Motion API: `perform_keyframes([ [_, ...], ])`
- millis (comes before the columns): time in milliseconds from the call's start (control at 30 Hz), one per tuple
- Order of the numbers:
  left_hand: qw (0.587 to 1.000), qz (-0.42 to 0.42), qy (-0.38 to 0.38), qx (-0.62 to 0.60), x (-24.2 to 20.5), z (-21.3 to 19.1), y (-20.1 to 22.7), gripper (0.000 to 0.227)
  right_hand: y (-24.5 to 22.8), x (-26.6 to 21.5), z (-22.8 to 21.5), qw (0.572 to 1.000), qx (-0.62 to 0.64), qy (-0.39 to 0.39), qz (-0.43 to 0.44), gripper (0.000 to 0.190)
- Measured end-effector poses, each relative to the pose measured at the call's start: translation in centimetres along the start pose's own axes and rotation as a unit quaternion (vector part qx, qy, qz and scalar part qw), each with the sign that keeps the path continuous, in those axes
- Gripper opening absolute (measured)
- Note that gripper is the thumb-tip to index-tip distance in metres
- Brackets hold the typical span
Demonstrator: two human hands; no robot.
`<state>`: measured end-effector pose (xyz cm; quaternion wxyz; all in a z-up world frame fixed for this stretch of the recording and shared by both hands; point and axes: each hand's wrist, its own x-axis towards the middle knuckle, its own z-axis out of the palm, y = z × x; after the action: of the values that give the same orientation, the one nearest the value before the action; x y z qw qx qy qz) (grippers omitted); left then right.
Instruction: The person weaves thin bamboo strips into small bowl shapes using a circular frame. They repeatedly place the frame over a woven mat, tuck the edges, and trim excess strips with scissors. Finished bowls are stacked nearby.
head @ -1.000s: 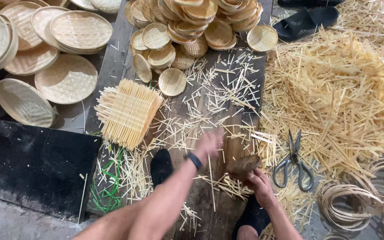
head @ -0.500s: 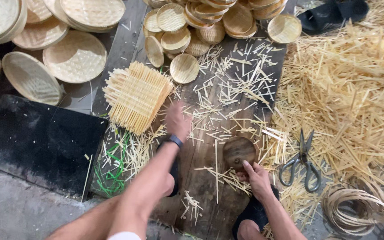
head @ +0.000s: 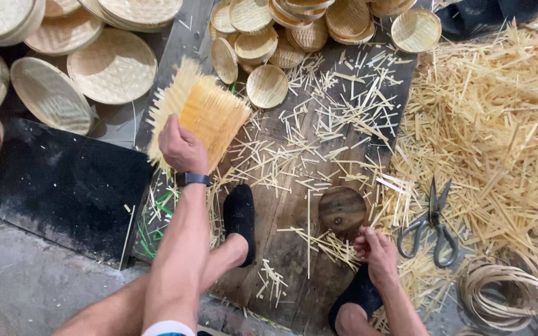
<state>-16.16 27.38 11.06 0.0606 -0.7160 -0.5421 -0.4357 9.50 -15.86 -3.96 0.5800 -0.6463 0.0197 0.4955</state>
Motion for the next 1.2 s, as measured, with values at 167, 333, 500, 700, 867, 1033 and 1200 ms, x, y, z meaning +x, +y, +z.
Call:
perform_keyframes([
  [167,0.970,0.150,-0.089,-0.168,-8.8,-2.7,8.1,0.030,-3.5,-0.8,0.2,0.987,0.136,-0.066,-0.062,0.048],
  [333,0.815,0.290,-0.409,-0.291,-21.1,-6.3,15.1,0.038,-6.3,-0.3,-0.6,0.961,0.266,-0.070,0.039,0.050],
  [500,0.761,0.320,-0.478,-0.300,-22.6,-6.4,15.0,0.036,-7.8,0.7,0.0,0.997,0.011,-0.031,0.069,0.037],
  [700,0.908,0.000,-0.366,-0.205,-21.4,-1.6,13.6,0.054,-8.7,0.6,0.3,0.997,0.036,-0.023,0.064,0.035],
  [867,0.823,-0.235,-0.456,-0.246,-21.9,2.1,10.4,0.051,-8.5,0.5,0.3,0.999,0.011,-0.006,0.045,0.042],
  [1033,0.784,-0.310,-0.445,-0.302,-21.9,1.4,8.7,0.026,-7.7,0.7,-0.1,0.998,-0.020,0.046,0.035,0.063],
  [1200,0.780,-0.305,-0.483,-0.256,-18.9,-1.0,10.1,0.027,-6.3,1.0,-0.2,0.997,0.025,0.068,0.022,0.073],
])
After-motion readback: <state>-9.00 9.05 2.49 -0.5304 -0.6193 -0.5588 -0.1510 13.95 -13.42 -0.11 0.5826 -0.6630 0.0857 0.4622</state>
